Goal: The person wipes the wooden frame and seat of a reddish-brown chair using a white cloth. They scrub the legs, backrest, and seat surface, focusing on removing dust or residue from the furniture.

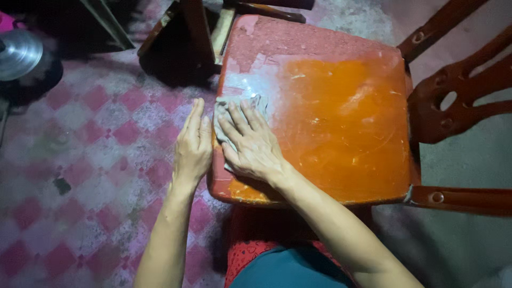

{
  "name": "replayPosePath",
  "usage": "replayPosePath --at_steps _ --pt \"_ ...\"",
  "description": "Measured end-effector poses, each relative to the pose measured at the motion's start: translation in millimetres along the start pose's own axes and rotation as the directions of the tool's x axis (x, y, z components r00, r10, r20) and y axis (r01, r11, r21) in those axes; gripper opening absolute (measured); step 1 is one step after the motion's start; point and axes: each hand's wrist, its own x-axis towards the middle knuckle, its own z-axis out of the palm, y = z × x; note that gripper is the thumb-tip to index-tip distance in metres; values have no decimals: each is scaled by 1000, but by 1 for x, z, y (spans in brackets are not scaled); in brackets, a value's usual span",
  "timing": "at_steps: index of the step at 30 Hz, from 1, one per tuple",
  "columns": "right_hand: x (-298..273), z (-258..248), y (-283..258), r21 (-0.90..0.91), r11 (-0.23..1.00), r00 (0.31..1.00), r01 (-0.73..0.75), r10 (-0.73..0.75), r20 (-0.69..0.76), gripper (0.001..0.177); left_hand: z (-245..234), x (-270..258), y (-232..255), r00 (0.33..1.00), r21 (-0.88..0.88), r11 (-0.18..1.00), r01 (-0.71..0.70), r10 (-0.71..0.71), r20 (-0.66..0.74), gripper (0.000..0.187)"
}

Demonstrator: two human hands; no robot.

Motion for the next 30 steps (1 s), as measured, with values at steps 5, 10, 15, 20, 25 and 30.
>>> replayPosePath --at_steps 5,10,15,20,25,30 --pt "-27 -40 25 -234 971 997 41 -53 -47 56 22 -3 10 998 9 1000 5 -6 63 50" --pt "-74 -100 99 -388 916 993 -104 120 18 51 49 9 17 993 71 996 -46 38 110 52" --pt "-137 -127 169 -417 818 918 -397 359 -170 59 63 27 22 990 126 987 -100 87 107 54" --pt "-143 -113 188 -469 746 881 -473 384 -276 64 58 32 22 994 78 993 -84 78 82 57" --pt "-77 -91 134 -427 844 945 -324 309 -106 65 49 29 18 996 44 997 -58 55 75 61" --pt "-13 -24 59 -375 918 986 -129 78 -150 72 44 25 21 995 82 994 -73 67 68 64"
